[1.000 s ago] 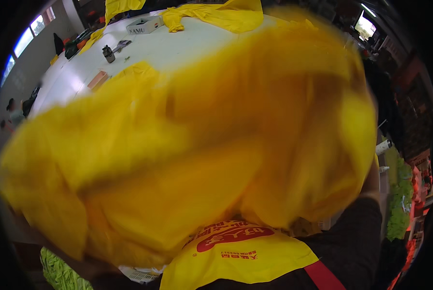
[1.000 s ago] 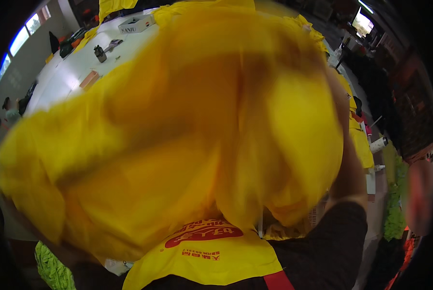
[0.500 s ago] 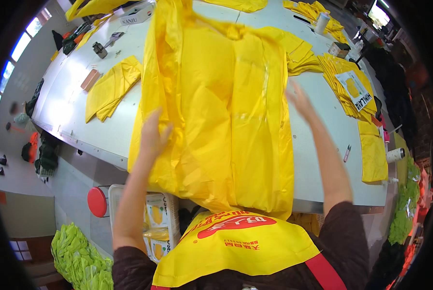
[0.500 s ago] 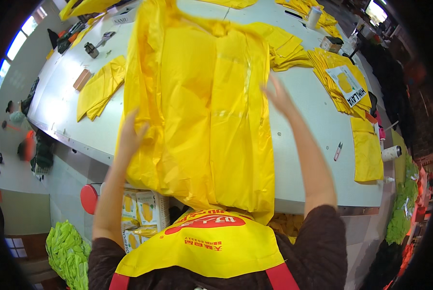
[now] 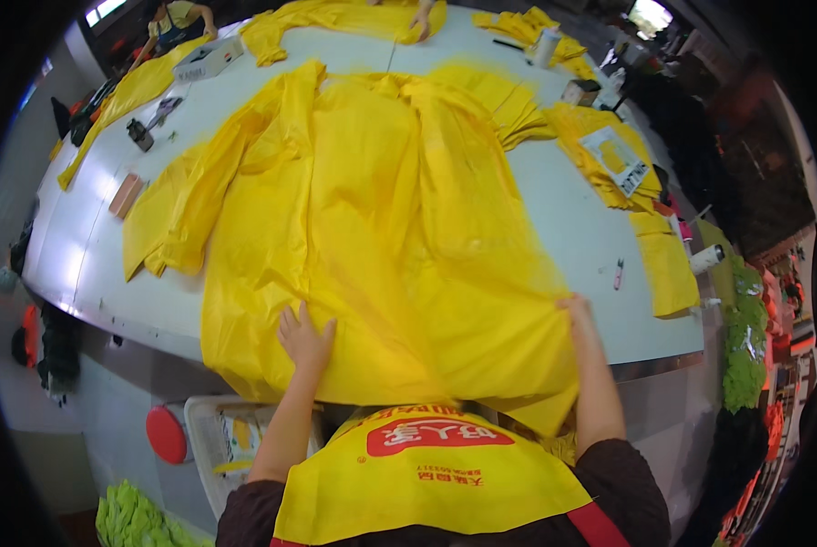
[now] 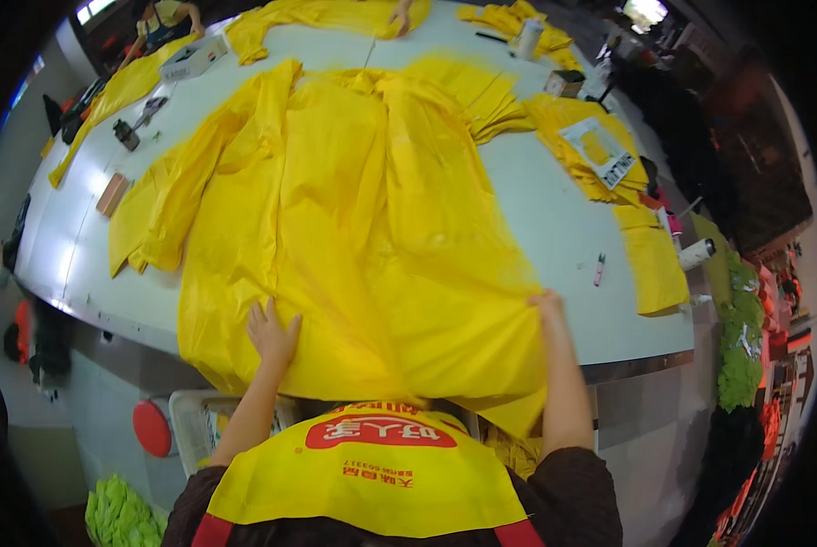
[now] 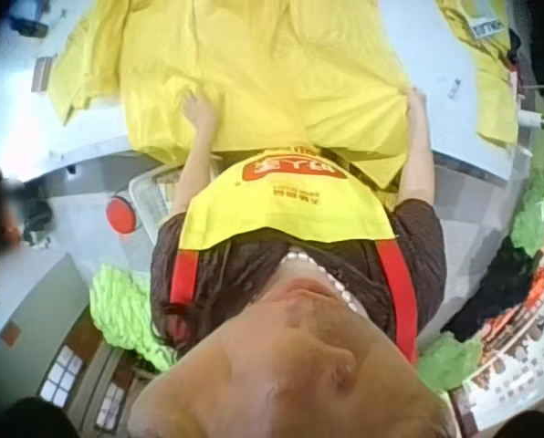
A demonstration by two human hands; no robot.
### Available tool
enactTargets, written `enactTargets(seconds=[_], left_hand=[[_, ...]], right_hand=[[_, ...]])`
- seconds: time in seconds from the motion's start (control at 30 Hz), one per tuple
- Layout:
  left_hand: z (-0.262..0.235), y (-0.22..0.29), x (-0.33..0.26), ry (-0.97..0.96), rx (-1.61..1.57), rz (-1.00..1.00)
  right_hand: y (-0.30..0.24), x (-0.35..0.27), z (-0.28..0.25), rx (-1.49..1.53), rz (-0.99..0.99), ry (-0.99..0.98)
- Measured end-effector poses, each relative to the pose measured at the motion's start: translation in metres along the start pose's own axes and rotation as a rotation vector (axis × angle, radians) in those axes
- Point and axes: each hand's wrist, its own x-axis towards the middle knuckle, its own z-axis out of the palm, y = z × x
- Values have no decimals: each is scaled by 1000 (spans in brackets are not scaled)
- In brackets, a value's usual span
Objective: The person folds a yellow raincoat on a table, aligning edges and smoothing the fabric. They use shears to trim loose threads and then fold the garment into a compact rectangle, placing it with other folded items.
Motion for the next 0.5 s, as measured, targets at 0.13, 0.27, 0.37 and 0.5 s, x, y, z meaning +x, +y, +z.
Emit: enactTargets(seconds=[0.13, 0.27, 0.37, 0.5], left_hand=[[-4, 16, -19, -25, -111, 308], [-16, 10, -34, 38, -155, 348], [-1, 5, -23, -93, -319, 365], [12, 25, 6, -613, -1229, 6]], right_hand=[[-113, 11, -101, 544, -123, 88], [-238, -178, 73, 526, -92, -595], [-142, -217, 115, -1178, -1223, -900], [-98, -290, 198, -1076, -623, -864]])
